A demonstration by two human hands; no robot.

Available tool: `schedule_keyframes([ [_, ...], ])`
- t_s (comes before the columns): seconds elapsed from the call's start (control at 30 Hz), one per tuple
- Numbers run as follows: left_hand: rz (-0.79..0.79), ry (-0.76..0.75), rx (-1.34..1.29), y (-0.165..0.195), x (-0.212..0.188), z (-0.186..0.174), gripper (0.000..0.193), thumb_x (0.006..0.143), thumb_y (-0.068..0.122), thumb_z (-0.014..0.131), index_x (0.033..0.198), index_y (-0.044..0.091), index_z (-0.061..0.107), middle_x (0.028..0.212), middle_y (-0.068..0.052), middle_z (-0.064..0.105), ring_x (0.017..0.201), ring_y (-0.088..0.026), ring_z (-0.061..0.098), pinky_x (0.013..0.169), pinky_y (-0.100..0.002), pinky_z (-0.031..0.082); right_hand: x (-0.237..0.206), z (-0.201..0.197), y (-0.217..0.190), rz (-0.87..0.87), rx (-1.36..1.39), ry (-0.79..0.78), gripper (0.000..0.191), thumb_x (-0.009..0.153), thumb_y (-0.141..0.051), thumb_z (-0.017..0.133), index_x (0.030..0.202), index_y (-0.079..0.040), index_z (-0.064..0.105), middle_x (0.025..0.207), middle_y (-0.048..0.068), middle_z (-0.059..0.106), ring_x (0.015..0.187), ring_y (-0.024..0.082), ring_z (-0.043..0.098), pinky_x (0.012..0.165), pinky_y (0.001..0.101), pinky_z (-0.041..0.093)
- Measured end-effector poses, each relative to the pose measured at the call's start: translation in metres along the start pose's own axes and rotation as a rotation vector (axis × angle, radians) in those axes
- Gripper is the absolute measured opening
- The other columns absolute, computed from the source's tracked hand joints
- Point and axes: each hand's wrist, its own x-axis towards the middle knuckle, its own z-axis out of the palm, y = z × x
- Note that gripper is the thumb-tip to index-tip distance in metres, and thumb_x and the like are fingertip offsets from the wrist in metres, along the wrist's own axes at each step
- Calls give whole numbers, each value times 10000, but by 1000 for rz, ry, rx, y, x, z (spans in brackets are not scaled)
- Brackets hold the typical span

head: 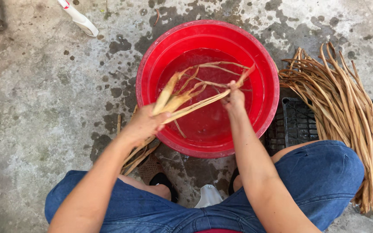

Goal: The person sits on the ground and soaks dried palm strips in a red basin of water, lifting and flexing the strips to soften them and pressing them under the water. The person then stands and walks over to wire frames lying on the ground.

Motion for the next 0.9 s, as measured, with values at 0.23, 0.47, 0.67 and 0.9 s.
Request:
schedule_keyframes([
  [0.23,87,181,-134,9,-40,-79,166,965,214,680,989,54,644,602,28,499,439,-55,370,373,-229,275,15,-56,-24,-198,203,1,467,998,-529,532,1038,-85,673,715,2,547,524,109,440,464,288,364],
  [0.47,44,285,-165,-9,5,-38,196,1024,276,562,1014,100,647,665,17,611,493,-57,505,413,-201,441,-84,51,44,75,-313,-153,852,922,-718,499,1358,14,491,1095,198,661,815,252,672,703,447,604],
  [0.67,-158,152,174,-40,24,24,281,1023,307,557,943,53,649,641,3,601,504,-101,542,446,-269,450,-162,93,101,301,-218,-751,628,1066,-500,642,1332,63,562,1098,156,649,922,227,639,815,411,573],
  [0.9,-11,-208,289,-57,2,63,503,1040,463,572,854,-4,577,584,18,437,494,-134,406,464,-350,357,-96,72,66,354,81,-391,178,1061,-125,573,1154,27,564,833,105,630,628,184,652,607,368,644],
])
